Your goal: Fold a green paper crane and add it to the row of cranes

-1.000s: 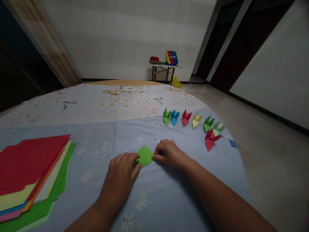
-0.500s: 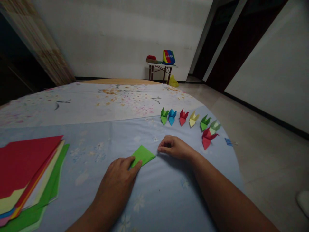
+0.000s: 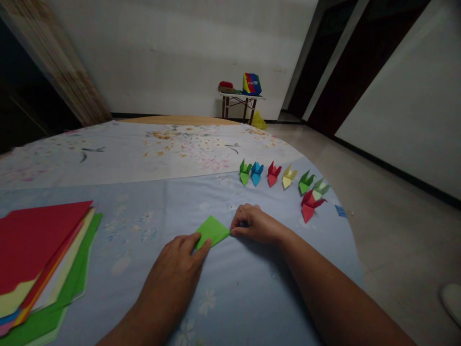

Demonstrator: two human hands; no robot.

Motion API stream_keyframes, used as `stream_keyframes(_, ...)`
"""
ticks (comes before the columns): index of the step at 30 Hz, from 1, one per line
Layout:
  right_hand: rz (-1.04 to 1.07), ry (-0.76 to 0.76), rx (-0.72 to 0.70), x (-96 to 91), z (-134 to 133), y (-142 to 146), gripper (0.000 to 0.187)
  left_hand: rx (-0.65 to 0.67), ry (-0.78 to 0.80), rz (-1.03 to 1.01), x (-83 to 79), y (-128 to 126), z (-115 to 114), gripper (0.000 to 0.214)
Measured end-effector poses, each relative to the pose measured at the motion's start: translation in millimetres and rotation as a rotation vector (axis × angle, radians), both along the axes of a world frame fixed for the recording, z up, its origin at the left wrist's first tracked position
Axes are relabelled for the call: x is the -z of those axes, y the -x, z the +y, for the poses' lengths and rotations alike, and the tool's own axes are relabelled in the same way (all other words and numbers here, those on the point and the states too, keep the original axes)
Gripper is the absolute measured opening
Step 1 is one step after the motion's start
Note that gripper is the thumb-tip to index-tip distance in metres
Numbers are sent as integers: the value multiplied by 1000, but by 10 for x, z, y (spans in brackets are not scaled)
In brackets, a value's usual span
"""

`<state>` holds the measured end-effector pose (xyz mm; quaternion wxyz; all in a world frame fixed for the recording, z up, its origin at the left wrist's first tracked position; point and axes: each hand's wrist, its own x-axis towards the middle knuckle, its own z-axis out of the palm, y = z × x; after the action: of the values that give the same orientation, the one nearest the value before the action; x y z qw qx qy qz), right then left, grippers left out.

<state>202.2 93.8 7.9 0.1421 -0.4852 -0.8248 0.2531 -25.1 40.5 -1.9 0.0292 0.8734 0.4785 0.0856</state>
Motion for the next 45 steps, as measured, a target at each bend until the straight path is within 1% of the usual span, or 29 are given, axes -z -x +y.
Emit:
stream_keyframes(5,-50,2,6,-29,-7,-6,9,0,6,20,-14,6,-10,37)
stream_keyframes(9,-43,21,91,-85,-21,-5,8,10,20,64,-38,-2,-10,39)
stream_keyframes(12,-1,47,134,-108,-44,46,15,20,20,91,-46,-6,-10,40)
stream_keyframes(15,-28,24,185,-79,-65,120,24,20,16,99,-41,-6,-14,41)
stream_keyframes(21,-90,-3,226,15,-62,168,14,15,19,47,-37,8,-24,39)
stream_keyframes(24,-112,3,217,-4,-47,144,13,14,33,35,-49,20,-27,38)
stream_keyframes(27,-135,33,202,-45,-22,83,11,22,43,65,-58,22,-25,39)
stream_keyframes(29,-114,62,202,-64,-7,44,10,20,42,93,-54,13,-21,40)
stream_keyframes(32,-21,47,277,-56,-10,66,17,21,24,124,-34,-6,-18,40)
stream_keyframes(35,11,-78,362,1,-63,208,28,30,2,140,-21,-13,-26,41)
stream_keyframes(38,-62,-148,316,84,-135,365,41,36,-7,159,-28,-8,-38,42)
stream_keyframes(40,-87,-179,302,130,-165,418,47,42,-3,170,-35,-2,-42,42)
stream_keyframes(45,-116,-176,295,165,-158,372,52,49,-2,140,-20,17,-43,40)
